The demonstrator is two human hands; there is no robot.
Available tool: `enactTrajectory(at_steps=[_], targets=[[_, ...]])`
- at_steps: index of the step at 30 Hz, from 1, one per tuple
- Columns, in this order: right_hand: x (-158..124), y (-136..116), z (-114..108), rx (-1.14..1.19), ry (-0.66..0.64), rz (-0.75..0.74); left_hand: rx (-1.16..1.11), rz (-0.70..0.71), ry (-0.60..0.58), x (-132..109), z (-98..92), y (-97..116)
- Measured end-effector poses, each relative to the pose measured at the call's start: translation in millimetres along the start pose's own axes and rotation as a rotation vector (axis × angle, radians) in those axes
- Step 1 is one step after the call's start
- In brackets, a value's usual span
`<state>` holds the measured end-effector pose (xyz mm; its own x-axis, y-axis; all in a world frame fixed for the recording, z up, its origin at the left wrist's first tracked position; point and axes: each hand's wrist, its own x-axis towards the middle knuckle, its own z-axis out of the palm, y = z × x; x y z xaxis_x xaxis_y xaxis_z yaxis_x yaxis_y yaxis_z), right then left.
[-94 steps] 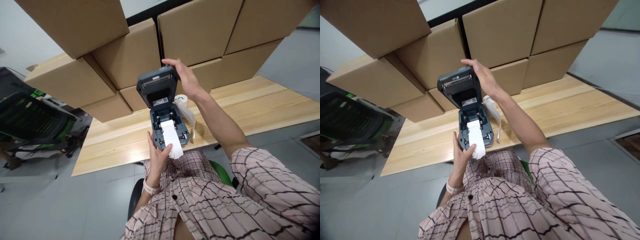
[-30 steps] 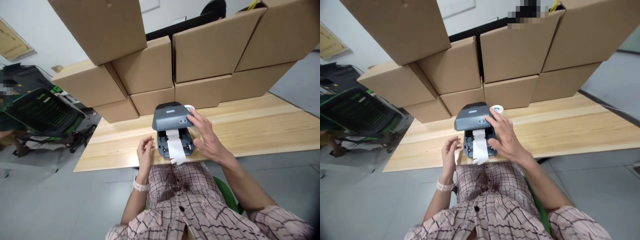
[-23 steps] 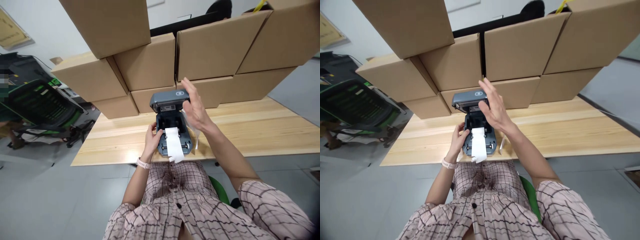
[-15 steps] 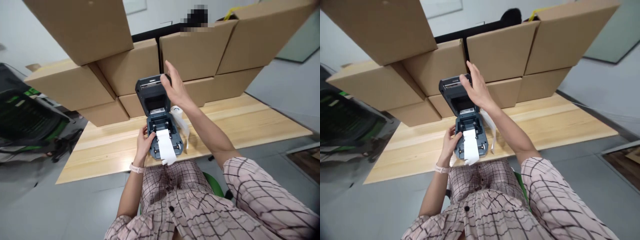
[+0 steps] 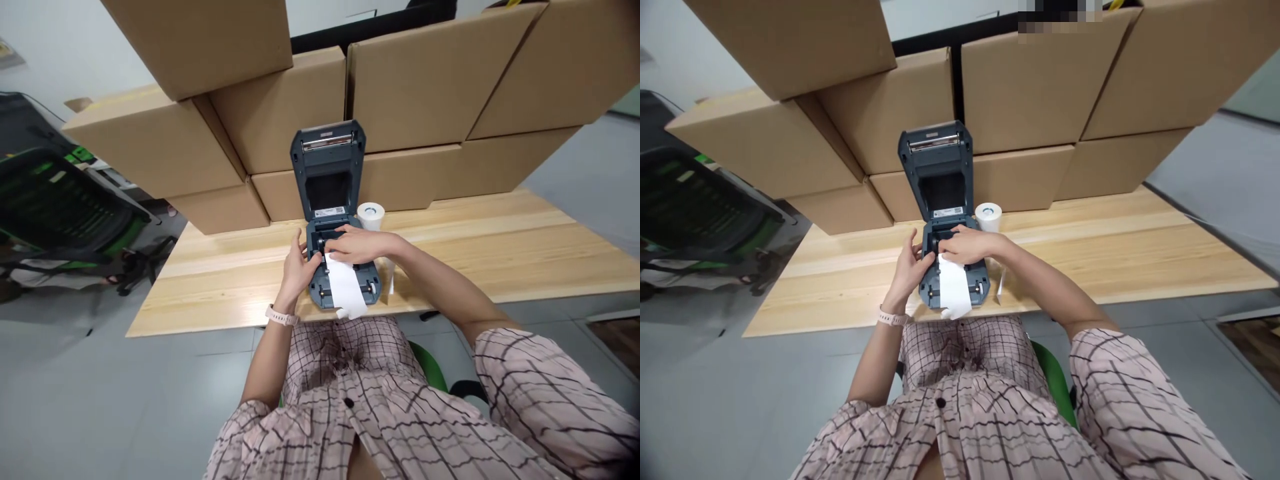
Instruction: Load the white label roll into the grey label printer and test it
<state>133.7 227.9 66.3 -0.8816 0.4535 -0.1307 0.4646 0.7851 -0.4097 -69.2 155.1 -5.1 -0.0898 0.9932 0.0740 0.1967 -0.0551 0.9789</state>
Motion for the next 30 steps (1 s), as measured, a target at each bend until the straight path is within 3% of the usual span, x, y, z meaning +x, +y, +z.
enactTrajectory(at_steps=[5, 8, 12, 16, 20, 25, 27, 30], targets=[[-17, 13, -16, 0.308, 0.007, -0.189, 0.198, 0.108, -0.03, -2, -3.8, -1], [-60, 29, -17, 0.565, 0.196, -0.256, 0.277, 0.127, -0.024, -3, -5.7, 0], [-137, 58, 8, 0.819, 0.475, -0.115, 0.268, 0.126, -0.019, -6, -5.2, 0], [-184, 84, 36, 0.931, 0.559, 0.177, 0.219, 0.109, -0.02, -6, -3.1, -2], [-172, 97, 51, 1.041, 0.528, 0.354, 0.17, 0.091, -0.005, -4, -1.8, -4], [-149, 107, 64, 1.081, 0.353, 0.387, 0.191, 0.111, -0.039, -5, -2.9, -1], [-152, 112, 60, 1.097, 0.32, 0.341, 0.241, 0.117, -0.038, -6, -3.3, 0], [-154, 124, 41, 1.067, 0.433, 0.317, 0.295, 0.131, -0.035, -6, -4.0, 1]])
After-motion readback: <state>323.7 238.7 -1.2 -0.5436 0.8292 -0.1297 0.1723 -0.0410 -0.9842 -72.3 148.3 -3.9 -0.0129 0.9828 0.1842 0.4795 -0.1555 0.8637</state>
